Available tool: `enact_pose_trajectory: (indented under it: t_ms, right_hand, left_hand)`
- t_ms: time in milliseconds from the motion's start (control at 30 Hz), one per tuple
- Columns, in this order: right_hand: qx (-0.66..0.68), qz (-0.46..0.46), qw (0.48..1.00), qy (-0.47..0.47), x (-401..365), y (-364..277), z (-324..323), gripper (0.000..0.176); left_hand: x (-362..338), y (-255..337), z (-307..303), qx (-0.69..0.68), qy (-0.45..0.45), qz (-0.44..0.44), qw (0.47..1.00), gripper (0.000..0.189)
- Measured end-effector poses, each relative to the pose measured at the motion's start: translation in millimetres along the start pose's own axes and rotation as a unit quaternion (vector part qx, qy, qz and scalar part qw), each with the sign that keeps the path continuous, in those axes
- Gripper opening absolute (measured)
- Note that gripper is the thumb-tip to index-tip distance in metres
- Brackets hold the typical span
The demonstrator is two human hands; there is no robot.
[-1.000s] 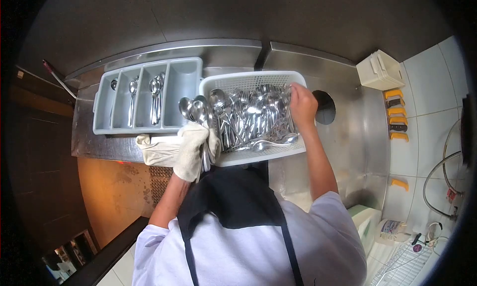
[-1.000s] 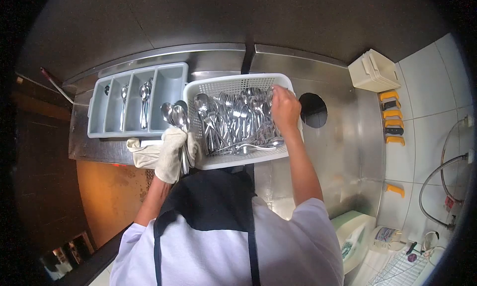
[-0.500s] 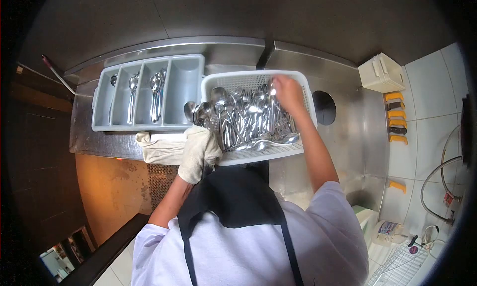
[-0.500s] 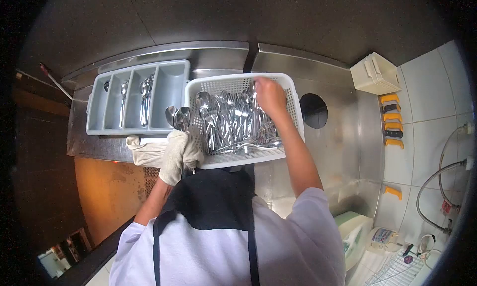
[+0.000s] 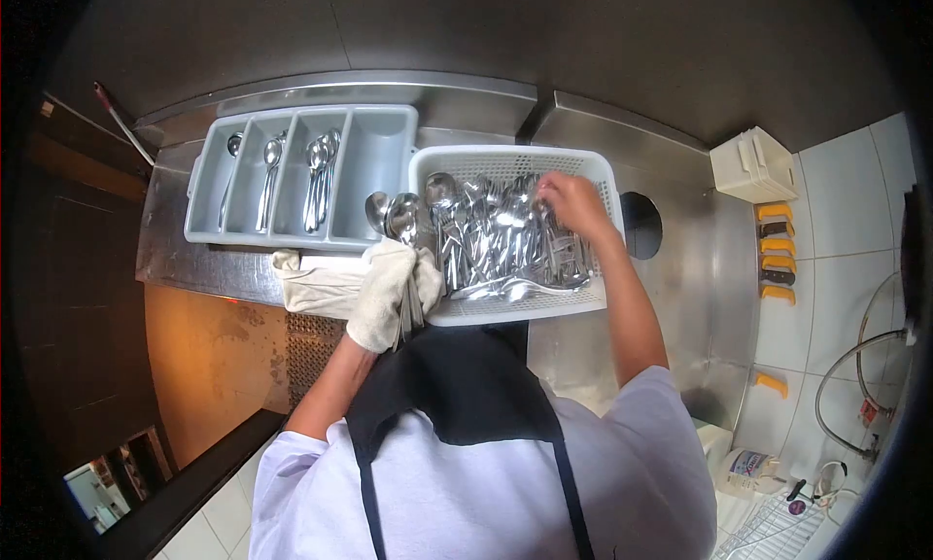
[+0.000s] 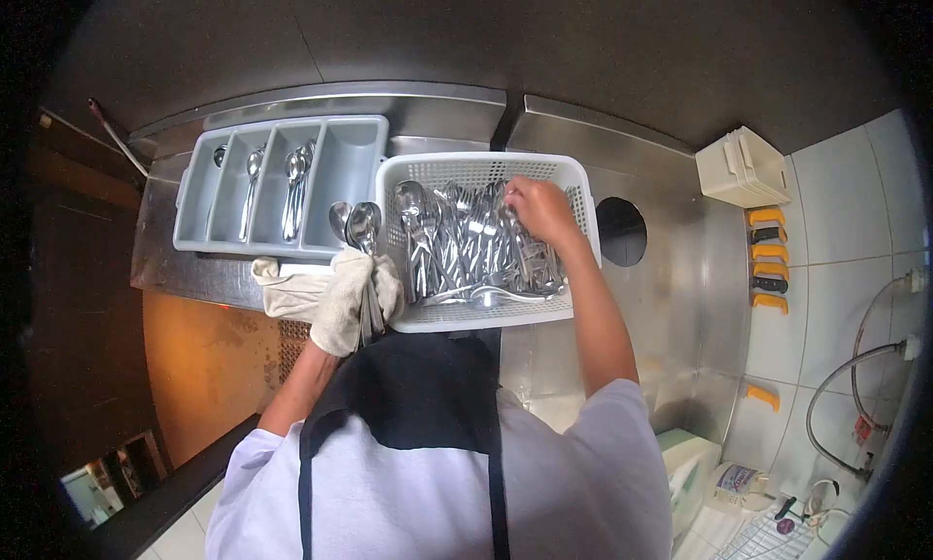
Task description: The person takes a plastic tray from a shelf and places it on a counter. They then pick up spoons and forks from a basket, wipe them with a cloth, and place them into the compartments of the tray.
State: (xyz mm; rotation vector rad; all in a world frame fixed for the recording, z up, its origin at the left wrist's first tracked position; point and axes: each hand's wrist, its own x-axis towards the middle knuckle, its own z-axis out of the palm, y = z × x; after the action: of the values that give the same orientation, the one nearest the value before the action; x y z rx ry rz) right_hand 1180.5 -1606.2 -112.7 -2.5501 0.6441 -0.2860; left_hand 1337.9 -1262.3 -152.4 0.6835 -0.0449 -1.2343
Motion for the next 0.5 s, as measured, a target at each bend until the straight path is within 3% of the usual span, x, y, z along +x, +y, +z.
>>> enact_pose_trajectory:
  t_ms: [167, 267, 367, 400, 500]
  right_hand:
    - [0.049, -0.002, 0.974, 0.223, 1, -52, -45, 0.013]
    - [0.177, 0.057, 0.948, 0.258, 3, -96, -62, 0.013]
    - [0.368, 0.048, 0.909, 0.189, 4, -133, -61, 0.015]
    - [0.424, 0.045, 0.891, 0.154, 5, -145, -57, 0.015]
    - [0.421, 0.075, 0.903, 0.041, 8, -170, -34, 0.02]
  left_hand:
    - [-14, 27, 70, -0.13, 0.09, -0.049, 0.986, 0.018]
    - [-1, 22, 68, -0.144, 0.049, -0.034, 0.988, 0.017]
    - [9, 23, 80, -0.231, -0.025, -0.034, 0.972, 0.024]
    - [11, 24, 86, -0.166, -0.012, -0.025, 0.986, 0.028]
    - [14, 28, 102, 0.001, 0.02, -0.009, 1.0, 0.038]
